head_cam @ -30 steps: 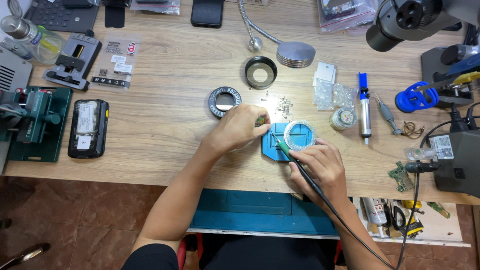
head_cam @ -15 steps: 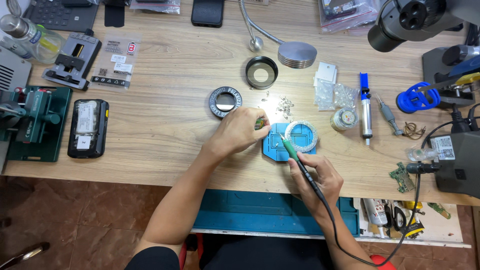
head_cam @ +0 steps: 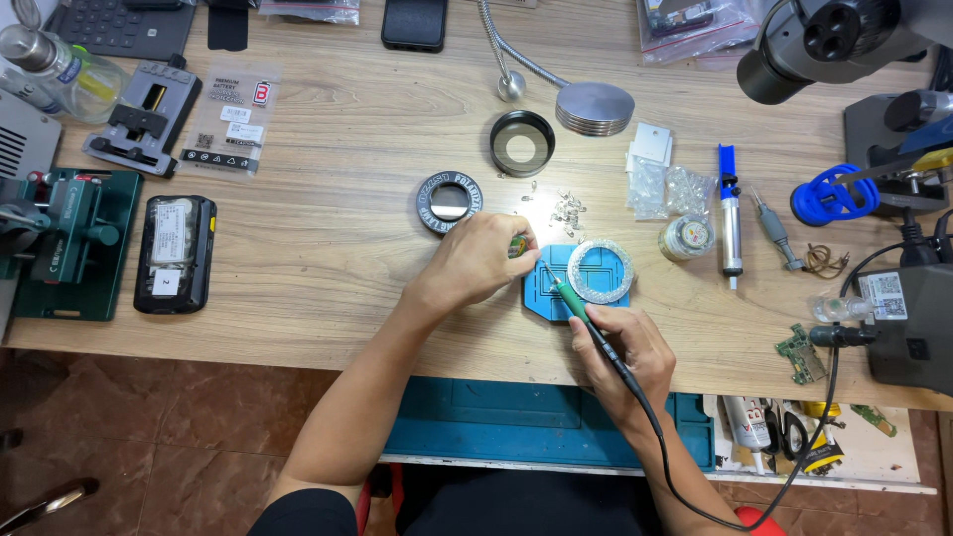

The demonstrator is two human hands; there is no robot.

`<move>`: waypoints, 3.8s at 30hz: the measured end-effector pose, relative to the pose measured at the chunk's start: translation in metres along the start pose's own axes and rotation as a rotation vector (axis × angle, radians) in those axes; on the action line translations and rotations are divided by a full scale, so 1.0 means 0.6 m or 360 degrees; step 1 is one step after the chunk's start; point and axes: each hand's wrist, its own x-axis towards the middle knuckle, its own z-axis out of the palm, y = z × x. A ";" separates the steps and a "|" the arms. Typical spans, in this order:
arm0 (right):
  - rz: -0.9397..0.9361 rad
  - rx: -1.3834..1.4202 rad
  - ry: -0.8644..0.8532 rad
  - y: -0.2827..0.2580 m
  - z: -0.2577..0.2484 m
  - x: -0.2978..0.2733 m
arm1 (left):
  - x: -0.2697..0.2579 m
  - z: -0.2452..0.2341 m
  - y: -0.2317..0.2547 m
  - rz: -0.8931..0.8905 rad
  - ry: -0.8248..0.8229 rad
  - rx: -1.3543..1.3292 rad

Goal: The person uses a soldering iron to apply solder to a circular LED ring held in a blue fixture. They feed solder wire into the joints while rotating the ring to access different sections.

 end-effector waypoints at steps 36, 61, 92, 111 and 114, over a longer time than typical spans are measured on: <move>0.0056 0.0083 0.0899 -0.012 -0.284 -0.044 | -0.045 0.027 0.038 -0.0118 0.0288 0.0399; 0.0664 -0.0431 0.1250 0.210 -0.508 0.092 | -0.100 0.028 0.152 -0.0364 0.0337 0.0154; 0.0798 -0.0049 0.1081 0.250 -0.502 0.098 | -0.098 0.034 0.188 -0.0582 0.0173 -0.0018; 0.1449 -0.0741 0.0346 0.061 -0.438 0.074 | -0.092 0.040 0.131 -0.0417 0.0355 -0.0308; 0.1256 -0.1147 0.0244 0.009 -0.453 0.039 | -0.104 0.022 0.155 -0.0576 0.0524 -0.0434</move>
